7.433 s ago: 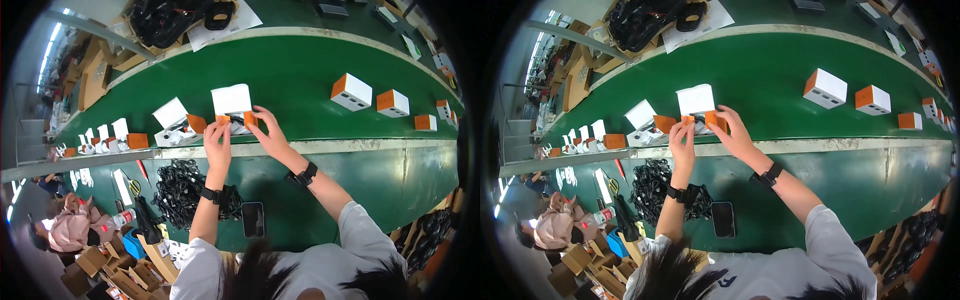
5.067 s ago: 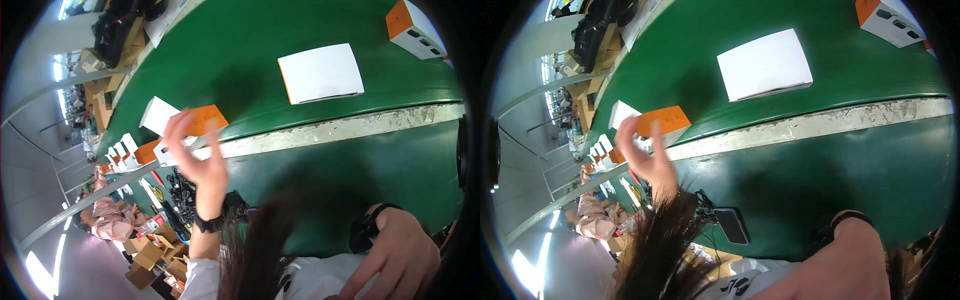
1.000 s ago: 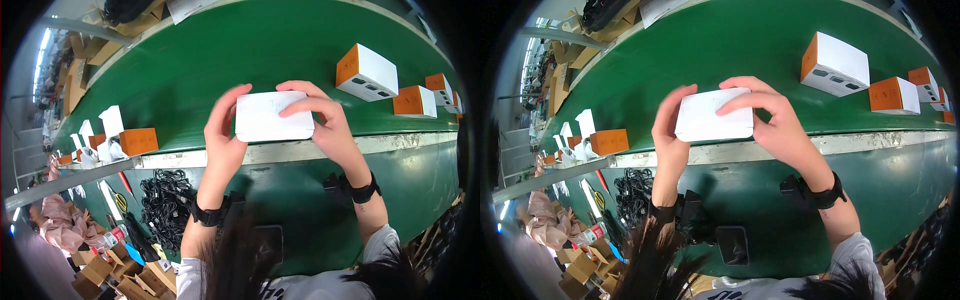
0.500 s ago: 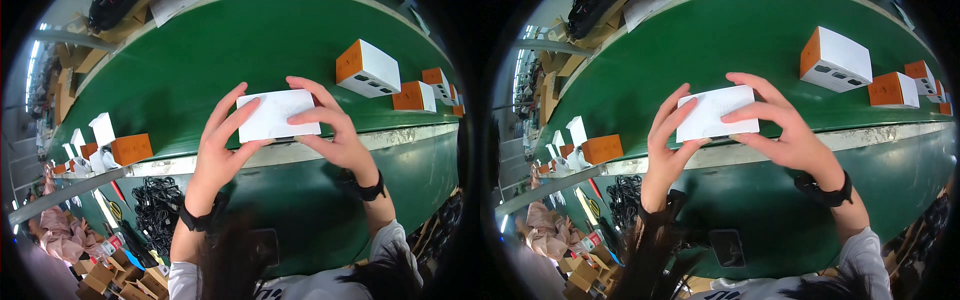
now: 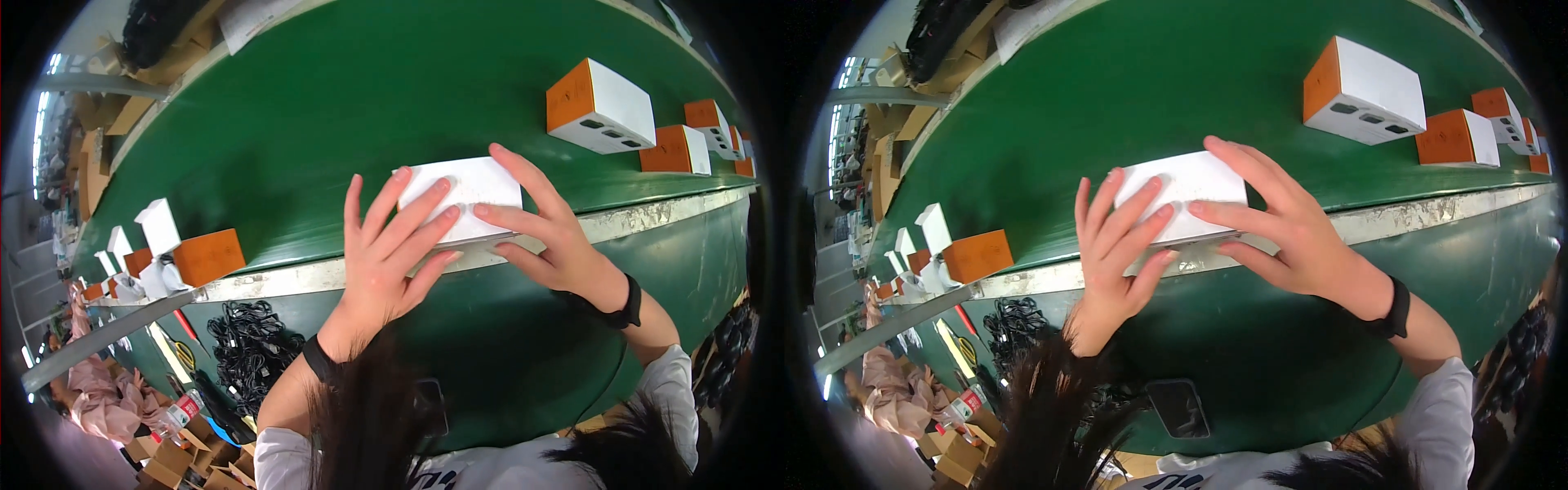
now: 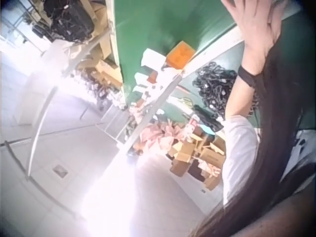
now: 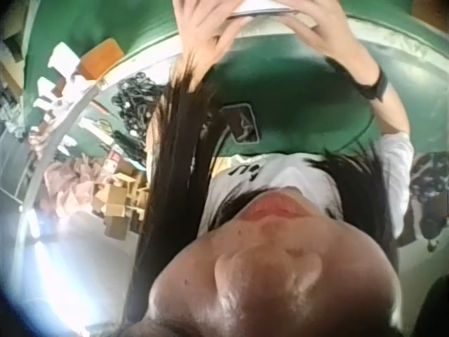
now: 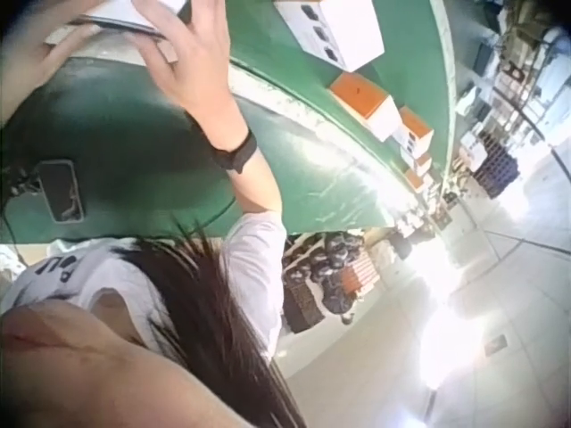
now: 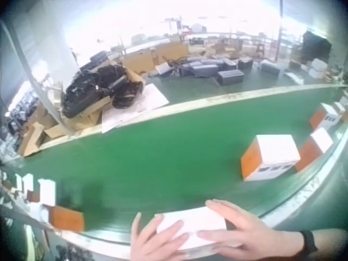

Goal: Packaging small electronic components or products into white and orange boxes on an industrial assembly line.

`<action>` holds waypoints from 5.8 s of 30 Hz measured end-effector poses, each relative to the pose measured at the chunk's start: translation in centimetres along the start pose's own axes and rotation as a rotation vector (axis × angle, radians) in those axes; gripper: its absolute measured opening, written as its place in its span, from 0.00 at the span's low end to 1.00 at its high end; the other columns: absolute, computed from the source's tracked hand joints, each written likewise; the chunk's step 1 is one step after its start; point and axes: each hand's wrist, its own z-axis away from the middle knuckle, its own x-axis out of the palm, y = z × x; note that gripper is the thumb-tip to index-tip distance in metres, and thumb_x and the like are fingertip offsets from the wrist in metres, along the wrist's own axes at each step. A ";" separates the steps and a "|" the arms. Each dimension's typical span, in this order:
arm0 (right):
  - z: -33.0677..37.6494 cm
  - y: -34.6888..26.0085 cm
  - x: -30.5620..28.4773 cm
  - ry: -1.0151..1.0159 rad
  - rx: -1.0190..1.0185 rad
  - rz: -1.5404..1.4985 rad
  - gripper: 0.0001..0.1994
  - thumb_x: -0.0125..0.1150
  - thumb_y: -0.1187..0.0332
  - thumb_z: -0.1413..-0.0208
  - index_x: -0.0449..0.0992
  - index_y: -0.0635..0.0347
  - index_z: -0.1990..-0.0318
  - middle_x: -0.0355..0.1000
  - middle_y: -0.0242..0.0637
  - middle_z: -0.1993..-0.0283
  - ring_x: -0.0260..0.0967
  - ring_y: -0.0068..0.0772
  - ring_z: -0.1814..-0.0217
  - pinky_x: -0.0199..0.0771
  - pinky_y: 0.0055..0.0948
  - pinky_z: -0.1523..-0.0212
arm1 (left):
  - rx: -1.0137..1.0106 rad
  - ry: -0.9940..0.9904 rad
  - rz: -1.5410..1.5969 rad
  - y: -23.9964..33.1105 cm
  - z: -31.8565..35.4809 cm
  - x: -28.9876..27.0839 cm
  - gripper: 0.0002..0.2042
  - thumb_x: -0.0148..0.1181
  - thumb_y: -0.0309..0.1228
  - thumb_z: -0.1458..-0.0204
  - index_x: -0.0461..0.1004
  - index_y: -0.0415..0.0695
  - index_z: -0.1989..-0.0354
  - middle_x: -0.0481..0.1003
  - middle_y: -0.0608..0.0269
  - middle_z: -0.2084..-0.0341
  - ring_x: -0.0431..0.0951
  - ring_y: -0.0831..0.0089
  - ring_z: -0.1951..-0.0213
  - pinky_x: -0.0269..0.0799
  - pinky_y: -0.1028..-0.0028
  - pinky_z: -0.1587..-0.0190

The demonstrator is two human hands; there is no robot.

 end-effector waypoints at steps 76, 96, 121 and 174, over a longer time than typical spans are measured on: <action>-0.1 0.7 0.0 0.044 0.037 -0.262 0.15 0.60 0.76 0.54 0.77 0.55 0.56 0.49 0.50 0.33 0.48 0.51 0.32 0.48 0.42 0.36 | -0.046 -0.099 -0.042 2.3 -0.4 -1.1 0.21 0.61 0.33 0.57 0.74 0.48 0.51 0.66 0.61 0.43 0.58 0.53 0.39 0.39 0.50 0.37; -1.8 7.3 -3.9 0.353 0.322 0.179 0.21 0.55 0.75 0.45 0.67 0.55 0.43 0.53 0.36 0.33 0.54 0.31 0.35 0.57 0.26 0.40 | -1.067 0.434 -0.489 -9.6 10.2 -15.0 0.18 0.61 0.40 0.51 0.69 0.40 0.58 0.71 0.60 0.69 0.71 0.62 0.62 0.57 0.58 0.51; -9.9 -4.6 10.5 0.140 0.407 -0.657 0.16 0.49 0.73 0.43 0.65 0.53 0.47 0.53 0.43 0.39 0.47 0.38 0.33 0.52 0.33 0.38 | -0.547 0.408 0.324 -3.6 3.8 -8.9 0.15 0.49 0.26 0.45 0.65 0.40 0.49 0.61 0.53 0.46 0.57 0.59 0.41 0.50 0.63 0.40; -0.2 13.3 -3.0 -0.087 -0.018 -0.188 0.25 0.69 0.61 0.70 0.77 0.43 0.55 0.67 0.38 0.59 0.67 0.42 0.55 0.70 0.38 0.62 | 0.311 0.139 0.037 -3.5 -10.3 18.3 0.22 0.56 0.34 0.49 0.67 0.37 0.47 0.66 0.46 0.46 0.66 0.51 0.45 0.57 0.54 0.43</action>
